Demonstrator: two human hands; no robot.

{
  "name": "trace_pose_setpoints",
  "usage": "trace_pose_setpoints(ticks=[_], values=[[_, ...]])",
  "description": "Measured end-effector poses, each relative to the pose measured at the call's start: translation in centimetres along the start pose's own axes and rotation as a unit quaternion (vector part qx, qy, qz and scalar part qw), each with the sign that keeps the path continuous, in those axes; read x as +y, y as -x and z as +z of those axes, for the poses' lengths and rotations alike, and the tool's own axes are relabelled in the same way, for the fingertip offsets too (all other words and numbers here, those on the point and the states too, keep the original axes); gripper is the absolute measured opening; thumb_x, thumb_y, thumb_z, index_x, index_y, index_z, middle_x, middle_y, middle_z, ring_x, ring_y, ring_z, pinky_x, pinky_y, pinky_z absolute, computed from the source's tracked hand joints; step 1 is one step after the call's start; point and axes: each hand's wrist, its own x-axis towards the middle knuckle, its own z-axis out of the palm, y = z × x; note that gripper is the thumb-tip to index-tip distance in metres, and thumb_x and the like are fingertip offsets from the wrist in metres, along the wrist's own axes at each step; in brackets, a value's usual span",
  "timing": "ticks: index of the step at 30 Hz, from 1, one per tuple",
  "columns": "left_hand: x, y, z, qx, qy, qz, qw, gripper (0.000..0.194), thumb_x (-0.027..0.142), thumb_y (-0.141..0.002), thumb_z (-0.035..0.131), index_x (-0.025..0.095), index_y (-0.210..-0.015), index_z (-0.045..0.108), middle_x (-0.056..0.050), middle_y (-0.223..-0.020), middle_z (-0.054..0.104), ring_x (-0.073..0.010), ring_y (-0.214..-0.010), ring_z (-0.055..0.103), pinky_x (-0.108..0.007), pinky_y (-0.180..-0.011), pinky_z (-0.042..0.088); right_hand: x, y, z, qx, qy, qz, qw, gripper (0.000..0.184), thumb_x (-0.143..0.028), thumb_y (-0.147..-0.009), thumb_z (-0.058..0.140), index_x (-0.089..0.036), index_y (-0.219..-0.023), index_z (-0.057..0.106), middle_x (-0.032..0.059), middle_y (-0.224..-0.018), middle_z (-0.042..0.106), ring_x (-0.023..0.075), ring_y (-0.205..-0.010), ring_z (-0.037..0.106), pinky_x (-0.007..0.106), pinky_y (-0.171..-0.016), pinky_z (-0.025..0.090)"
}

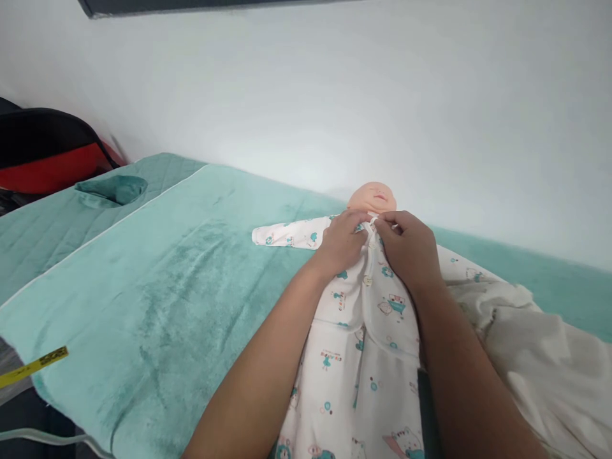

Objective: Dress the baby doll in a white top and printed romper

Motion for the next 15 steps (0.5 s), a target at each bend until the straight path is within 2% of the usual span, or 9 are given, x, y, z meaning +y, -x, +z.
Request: trace_pose_setpoints(ticks=[5,10,13,15], values=[[0.0,0.1,-0.1,0.011,0.031,0.003,0.999,0.034,0.011,-0.084,0.046,0.021,-0.111,0.065,-0.004,-0.135,0.06,-0.0207,-0.131,0.049,-0.039,-0.115,0.034,-0.1,0.0,-0.2,0.005,-0.02,0.054,0.998,0.014,-0.032,-0.075,0.058,-0.021,-0.073,0.066,0.0004,-0.067,0.063,0.0159,-0.062,0.051,0.03,-0.064,0.04],[-0.2,0.3,-0.2,0.027,0.099,0.035,0.994,0.033,0.012,-0.083,0.052,0.021,-0.112,0.065,-0.005,-0.129,0.063,-0.0194,-0.124,0.055,-0.036,-0.11,0.04,-0.1,0.4,-0.6,0.067,-0.102,0.11,0.986,0.009,-0.026,-0.072,0.06,-0.021,-0.072,0.067,-0.0016,-0.064,0.061,0.0153,-0.062,0.054,0.028,-0.063,0.041],[-0.2,1.1,0.0,0.041,0.058,0.059,0.996,0.025,0.011,-0.084,0.051,0.021,-0.1,0.069,-0.006,-0.123,0.066,-0.0192,-0.122,0.056,-0.037,-0.111,0.039,-0.3,1.6,-0.9,0.101,-0.109,0.113,0.982,0.009,-0.026,-0.074,0.059,-0.021,-0.075,0.066,-0.0021,-0.064,0.061,0.0145,-0.059,0.053,0.028,-0.062,0.042],[-0.2,2.1,0.1,0.055,0.01,0.07,0.996,0.024,0.013,-0.086,0.05,0.021,-0.097,0.07,-0.006,-0.126,0.064,-0.0199,-0.125,0.053,-0.039,-0.112,0.037,-0.6,3.0,-1.1,0.12,-0.096,0.111,0.982,0.01,-0.029,-0.076,0.059,-0.021,-0.079,0.064,-0.0017,-0.068,0.062,0.014,-0.059,0.053,0.028,-0.062,0.042]])
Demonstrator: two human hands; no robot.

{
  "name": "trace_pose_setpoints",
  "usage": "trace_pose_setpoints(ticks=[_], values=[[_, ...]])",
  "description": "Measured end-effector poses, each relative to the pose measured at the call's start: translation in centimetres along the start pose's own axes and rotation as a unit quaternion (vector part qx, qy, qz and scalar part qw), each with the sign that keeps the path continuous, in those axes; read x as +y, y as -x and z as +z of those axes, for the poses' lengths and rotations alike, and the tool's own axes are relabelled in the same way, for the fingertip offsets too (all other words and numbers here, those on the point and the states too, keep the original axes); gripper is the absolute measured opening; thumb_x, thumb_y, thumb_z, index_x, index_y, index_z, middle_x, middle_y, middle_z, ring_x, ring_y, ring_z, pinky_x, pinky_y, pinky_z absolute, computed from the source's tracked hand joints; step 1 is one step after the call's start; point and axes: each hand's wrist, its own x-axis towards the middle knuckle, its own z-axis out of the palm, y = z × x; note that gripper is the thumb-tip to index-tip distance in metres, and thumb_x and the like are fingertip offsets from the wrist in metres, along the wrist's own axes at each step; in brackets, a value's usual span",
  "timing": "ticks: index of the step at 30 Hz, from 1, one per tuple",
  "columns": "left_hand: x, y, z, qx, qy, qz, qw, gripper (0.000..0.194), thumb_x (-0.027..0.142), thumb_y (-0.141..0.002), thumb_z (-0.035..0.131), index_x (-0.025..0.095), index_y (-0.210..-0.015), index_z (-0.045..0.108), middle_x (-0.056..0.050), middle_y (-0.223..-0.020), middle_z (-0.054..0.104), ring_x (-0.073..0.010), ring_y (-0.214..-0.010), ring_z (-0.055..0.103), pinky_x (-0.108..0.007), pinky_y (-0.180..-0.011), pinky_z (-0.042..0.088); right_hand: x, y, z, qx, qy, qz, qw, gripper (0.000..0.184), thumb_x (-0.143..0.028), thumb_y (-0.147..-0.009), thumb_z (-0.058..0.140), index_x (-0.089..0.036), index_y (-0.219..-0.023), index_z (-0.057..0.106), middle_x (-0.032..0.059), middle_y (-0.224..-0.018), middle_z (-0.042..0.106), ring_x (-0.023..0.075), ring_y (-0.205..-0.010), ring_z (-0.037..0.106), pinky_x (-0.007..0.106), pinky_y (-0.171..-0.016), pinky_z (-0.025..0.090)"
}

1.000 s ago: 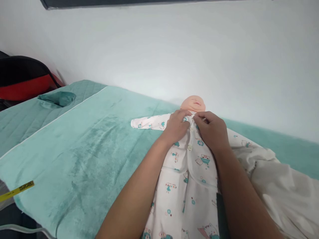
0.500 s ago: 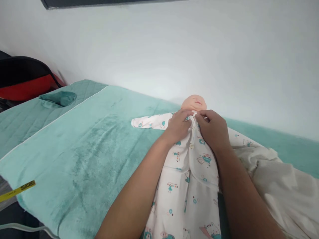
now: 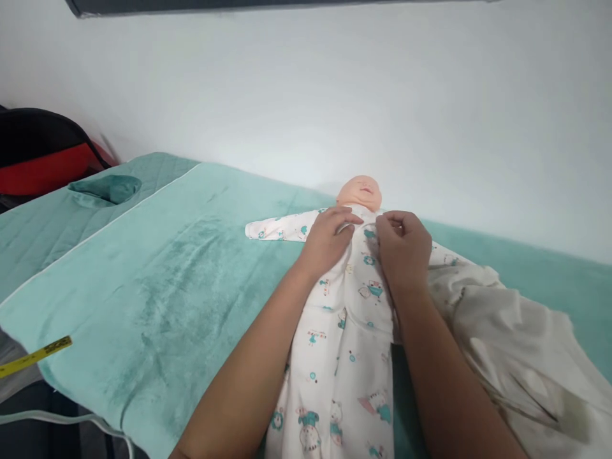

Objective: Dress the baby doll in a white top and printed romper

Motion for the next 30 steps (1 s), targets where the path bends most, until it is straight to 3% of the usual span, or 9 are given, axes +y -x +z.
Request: trace_pose_setpoints(ticks=[2,7,10,15,22,30], values=[[0.2,1.4,-0.2,-0.001,-0.035,0.011,0.999,0.024,0.017,-0.089,0.05,0.022,-0.102,0.07,-0.006,-0.133,0.06,-0.0207,-0.13,0.049,-0.041,-0.114,0.035,-0.1,1.6,-0.6,-0.004,0.011,-0.008,1.0,0.013,-0.033,-0.079,0.059,-0.022,-0.084,0.062,-0.0012,-0.073,0.063,0.014,-0.06,0.053,0.028,-0.063,0.042],[0.3,4.1,-0.9,-0.021,-0.056,0.026,0.998,0.035,0.02,-0.094,0.043,0.026,-0.119,0.066,-0.006,-0.144,0.052,-0.0205,-0.136,0.042,-0.044,-0.116,0.033,-0.4,4.6,-1.6,-0.108,0.103,-0.07,0.986,0.031,-0.051,-0.078,0.064,-0.022,-0.086,0.057,0.0023,-0.085,0.064,0.0177,-0.071,0.057,0.03,-0.064,0.038],[0.2,3.9,-1.1,-0.038,-0.058,0.029,0.997,0.041,0.015,-0.092,0.04,0.027,-0.121,0.066,-0.005,-0.145,0.051,-0.0202,-0.137,0.041,-0.043,-0.116,0.033,-0.6,4.8,-1.6,-0.13,0.148,-0.081,0.977,0.032,-0.052,-0.078,0.064,-0.023,-0.09,0.056,0.0039,-0.091,0.064,0.0192,-0.076,0.057,0.03,-0.062,0.036],[-0.1,2.8,-1.3,-0.062,-0.064,0.034,0.995,0.042,0.014,-0.092,0.04,0.03,-0.119,0.068,-0.002,-0.145,0.052,-0.02,-0.137,0.04,-0.042,-0.115,0.034,-1.0,3.7,-1.1,-0.143,0.186,-0.068,0.97,0.017,-0.039,-0.079,0.062,-0.023,-0.082,0.057,0.0008,-0.086,0.064,0.0169,-0.07,0.055,0.03,-0.062,0.034],[0.1,2.6,-1.4,-0.06,-0.071,0.03,0.995,0.041,0.016,-0.094,0.038,0.028,-0.119,0.069,-0.002,-0.142,0.055,-0.0188,-0.136,0.041,-0.041,-0.116,0.033,-0.6,2.7,-1.4,-0.174,0.065,-0.037,0.982,0.011,-0.033,-0.077,0.062,-0.022,-0.075,0.064,-0.0002,-0.075,0.064,0.0147,-0.063,0.054,0.03,-0.062,0.04],[0.5,2.6,-1.3,-0.041,-0.068,0.039,0.996,0.034,0.016,-0.093,0.041,0.025,-0.112,0.068,-0.003,-0.138,0.059,-0.0177,-0.134,0.044,-0.041,-0.116,0.033,0.4,1.8,-2.6,-0.246,-0.078,0.028,0.966,0.016,-0.034,-0.072,0.07,-0.02,-0.074,0.064,-0.0029,-0.066,0.054,0.0107,-0.057,0.045,0.024,-0.051,0.037]])
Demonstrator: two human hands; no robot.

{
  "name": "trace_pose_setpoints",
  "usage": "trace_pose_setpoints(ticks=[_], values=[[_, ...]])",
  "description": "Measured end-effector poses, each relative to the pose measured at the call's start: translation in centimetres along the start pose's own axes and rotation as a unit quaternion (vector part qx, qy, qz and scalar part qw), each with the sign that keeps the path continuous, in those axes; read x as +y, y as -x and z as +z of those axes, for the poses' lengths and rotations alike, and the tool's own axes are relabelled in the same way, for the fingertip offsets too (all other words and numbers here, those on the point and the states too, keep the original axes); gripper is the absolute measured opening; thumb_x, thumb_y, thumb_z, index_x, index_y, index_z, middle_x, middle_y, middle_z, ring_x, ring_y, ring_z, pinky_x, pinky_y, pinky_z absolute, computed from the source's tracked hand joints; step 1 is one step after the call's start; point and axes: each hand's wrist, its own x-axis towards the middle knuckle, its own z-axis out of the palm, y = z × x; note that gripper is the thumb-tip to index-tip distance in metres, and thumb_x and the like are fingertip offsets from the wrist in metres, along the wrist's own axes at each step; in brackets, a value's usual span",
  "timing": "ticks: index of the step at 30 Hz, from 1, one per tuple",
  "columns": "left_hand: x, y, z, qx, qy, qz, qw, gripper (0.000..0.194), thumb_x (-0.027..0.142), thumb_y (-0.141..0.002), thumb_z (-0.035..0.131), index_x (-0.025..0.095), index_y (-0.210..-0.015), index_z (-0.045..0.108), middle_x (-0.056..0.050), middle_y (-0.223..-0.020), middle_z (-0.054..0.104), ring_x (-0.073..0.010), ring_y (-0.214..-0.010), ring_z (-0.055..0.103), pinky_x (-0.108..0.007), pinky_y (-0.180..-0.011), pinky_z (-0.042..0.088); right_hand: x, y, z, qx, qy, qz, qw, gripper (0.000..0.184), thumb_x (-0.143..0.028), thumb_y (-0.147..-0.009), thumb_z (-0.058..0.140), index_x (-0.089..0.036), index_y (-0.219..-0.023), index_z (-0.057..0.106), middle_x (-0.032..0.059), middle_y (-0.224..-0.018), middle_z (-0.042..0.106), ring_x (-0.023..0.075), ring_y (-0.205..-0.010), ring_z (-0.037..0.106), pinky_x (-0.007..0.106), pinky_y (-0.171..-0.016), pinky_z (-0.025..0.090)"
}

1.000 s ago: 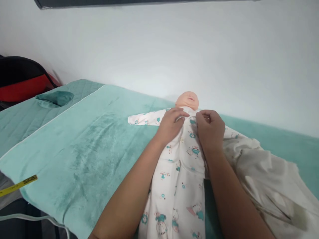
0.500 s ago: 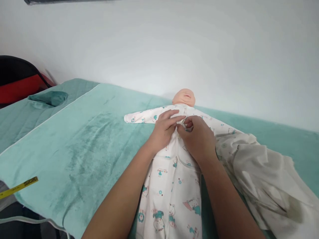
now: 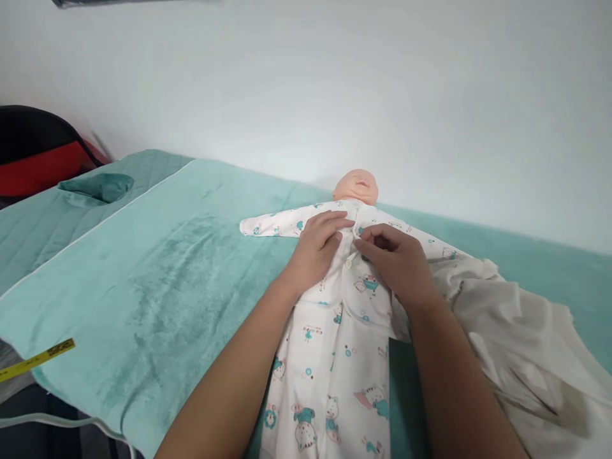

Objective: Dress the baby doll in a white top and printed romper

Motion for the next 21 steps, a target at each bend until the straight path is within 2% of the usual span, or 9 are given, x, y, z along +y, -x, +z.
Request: trace_pose_setpoints(ticks=[4,10,15,21], values=[[-0.06,-0.04,0.04,0.002,-0.007,0.001,1.0,0.032,0.017,-0.094,0.04,0.025,-0.11,0.067,-0.004,-0.137,0.059,-0.0184,-0.133,0.046,-0.041,-0.115,0.034,0.44,-0.22,-0.26,-0.005,-0.038,0.009,0.999,0.019,-0.037,-0.071,0.073,-0.02,-0.076,0.065,-0.0034,-0.065,0.053,0.0092,-0.054,0.041,0.023,-0.047,0.033],[-0.09,0.0,0.08,-0.019,-0.03,0.005,0.999,0.036,0.015,-0.094,0.038,0.025,-0.112,0.067,-0.004,-0.141,0.054,-0.0188,-0.136,0.041,-0.041,-0.115,0.033,0.25,-0.27,0.26,0.038,0.006,0.017,0.999,0.015,-0.034,-0.071,0.07,-0.02,-0.075,0.066,-0.0036,-0.064,0.052,0.0098,-0.054,0.042,0.022,-0.045,0.031],[-0.02,-0.09,0.02,-0.027,-0.038,0.002,0.999,0.035,0.013,-0.093,0.038,0.026,-0.11,0.066,-0.004,-0.141,0.054,-0.0191,-0.136,0.041,-0.041,-0.115,0.033,0.1,-0.35,0.56,0.067,0.042,0.009,0.997,0.014,-0.033,-0.071,0.068,-0.019,-0.074,0.067,-0.0023,-0.064,0.056,0.011,-0.056,0.045,0.024,-0.048,0.034],[-0.06,-0.1,-0.08,-0.017,-0.018,0.005,1.0,0.029,0.015,-0.093,0.039,0.023,-0.106,0.064,-0.006,-0.138,0.056,-0.0195,-0.134,0.043,-0.042,-0.114,0.034,0.53,-0.53,0.49,0.069,0.006,0.017,0.997,0.015,-0.033,-0.069,0.07,-0.019,-0.075,0.068,-0.0019,-0.065,0.059,0.0116,-0.056,0.046,0.024,-0.05,0.036]])
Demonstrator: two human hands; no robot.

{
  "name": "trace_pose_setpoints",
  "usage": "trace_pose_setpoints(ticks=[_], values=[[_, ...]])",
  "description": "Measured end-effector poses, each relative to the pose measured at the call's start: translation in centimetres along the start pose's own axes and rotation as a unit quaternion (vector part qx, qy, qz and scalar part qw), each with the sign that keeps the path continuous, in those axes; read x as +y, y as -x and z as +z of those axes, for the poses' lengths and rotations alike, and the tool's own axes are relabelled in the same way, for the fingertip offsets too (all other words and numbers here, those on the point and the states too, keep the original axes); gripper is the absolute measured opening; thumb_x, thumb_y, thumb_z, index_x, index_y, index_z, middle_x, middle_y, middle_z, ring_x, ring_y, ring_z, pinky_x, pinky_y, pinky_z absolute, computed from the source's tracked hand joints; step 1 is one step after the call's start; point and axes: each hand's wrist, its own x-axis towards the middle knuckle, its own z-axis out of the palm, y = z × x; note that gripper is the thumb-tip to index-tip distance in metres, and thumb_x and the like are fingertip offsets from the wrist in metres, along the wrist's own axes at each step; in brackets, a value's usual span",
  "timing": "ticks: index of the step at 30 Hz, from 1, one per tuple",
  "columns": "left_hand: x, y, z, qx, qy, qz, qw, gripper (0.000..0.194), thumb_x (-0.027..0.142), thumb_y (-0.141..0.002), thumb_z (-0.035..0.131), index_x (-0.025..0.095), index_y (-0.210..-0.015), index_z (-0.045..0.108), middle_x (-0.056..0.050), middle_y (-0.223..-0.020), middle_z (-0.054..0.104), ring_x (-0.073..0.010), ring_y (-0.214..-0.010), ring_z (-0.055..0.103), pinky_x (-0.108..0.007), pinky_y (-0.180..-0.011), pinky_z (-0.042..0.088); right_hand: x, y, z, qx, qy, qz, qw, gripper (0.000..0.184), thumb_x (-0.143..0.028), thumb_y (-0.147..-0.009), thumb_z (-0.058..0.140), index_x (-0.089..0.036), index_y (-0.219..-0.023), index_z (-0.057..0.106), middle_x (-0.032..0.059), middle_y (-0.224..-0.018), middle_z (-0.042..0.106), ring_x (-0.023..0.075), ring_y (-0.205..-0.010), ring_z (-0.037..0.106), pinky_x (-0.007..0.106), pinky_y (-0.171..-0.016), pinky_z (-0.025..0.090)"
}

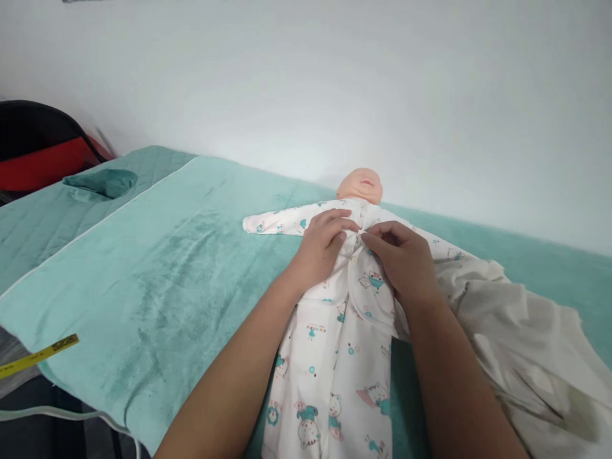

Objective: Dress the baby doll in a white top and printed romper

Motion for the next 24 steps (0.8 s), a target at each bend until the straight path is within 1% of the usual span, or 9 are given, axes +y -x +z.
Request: trace_pose_setpoints(ticks=[5,8,10,15,18,21,24], values=[[0.1,0.0,-0.1,-0.002,0.006,0.0,1.0,0.028,0.014,-0.093,0.04,0.023,-0.102,0.064,-0.006,-0.137,0.056,-0.0197,-0.134,0.043,-0.041,-0.115,0.034,0.2,-0.1,0.0,0.006,-0.012,0.006,1.0,0.014,-0.031,-0.068,0.071,-0.019,-0.072,0.067,-0.0027,-0.064,0.057,0.0111,-0.057,0.046,0.025,-0.051,0.034],[0.2,0.1,0.0,-0.013,-0.004,0.001,1.0,0.029,0.011,-0.092,0.039,0.022,-0.093,0.066,-0.005,-0.139,0.054,-0.0198,-0.136,0.041,-0.041,-0.115,0.032,0.2,-0.1,0.0,0.028,-0.029,0.002,0.999,0.012,-0.03,-0.068,0.071,-0.019,-0.071,0.066,-0.0034,-0.064,0.056,0.0107,-0.058,0.045,0.024,-0.053,0.034],[0.2,0.3,0.1,-0.014,-0.006,-0.003,1.0,0.032,0.01,-0.091,0.037,0.022,-0.089,0.066,-0.004,-0.14,0.053,-0.0198,-0.138,0.039,-0.041,-0.116,0.032,0.1,0.0,0.1,0.035,-0.05,0.014,0.998,0.011,-0.029,-0.068,0.07,-0.019,-0.071,0.065,-0.0038,-0.063,0.055,0.0104,-0.058,0.044,0.024,-0.053,0.033],[0.4,0.6,-0.3,-0.009,0.034,-0.013,0.999,0.028,0.012,-0.091,0.041,0.023,-0.092,0.067,-0.005,-0.141,0.053,-0.0209,-0.138,0.04,-0.042,-0.116,0.033,-0.3,0.2,0.2,0.037,-0.094,0.036,0.994,0.012,-0.027,-0.067,0.071,-0.02,-0.07,0.063,-0.0048,-0.06,0.05,0.0095,-0.056,0.042,0.024,-0.051,0.031],[0.9,0.8,-1.0,-0.045,0.044,-0.011,0.998,0.02,0.014,-0.088,0.05,0.023,-0.089,0.067,-0.005,-0.144,0.05,-0.0233,-0.141,0.038,-0.045,-0.118,0.03,-0.5,0.3,0.0,0.023,-0.134,0.044,0.99,0.013,-0.027,-0.067,0.072,-0.02,-0.071,0.062,-0.0051,-0.059,0.048,0.0094,-0.054,0.04,0.023,-0.049,0.029],[1.2,0.9,-1.8,-0.098,0.026,0.002,0.995,0.016,0.016,-0.086,0.056,0.025,-0.093,0.068,-0.003,-0.149,0.044,-0.0251,-0.145,0.032,-0.047,-0.12,0.027,-0.6,0.4,-0.3,0.009,-0.186,0.047,0.981,0.015,-0.028,-0.069,0.072,-0.021,-0.069,0.059,-0.0055,-0.056,0.044,0.0095,-0.053,0.038,0.023,-0.047,0.028],[1.3,1.1,-2.3,-0.135,0.012,0.017,0.991,0.015,0.019,-0.085,0.059,0.025,-0.097,0.067,-0.002,-0.154,0.039,-0.0255,-0.148,0.025,-0.047,-0.12,0.027,-0.8,0.5,-0.5,0.002,-0.187,0.04,0.982,0.015,-0.027,-0.071,0.071,-0.02,-0.069,0.059,-0.0054,-0.057,0.044,0.009,-0.055,0.039,0.022,-0.049,0.029]])
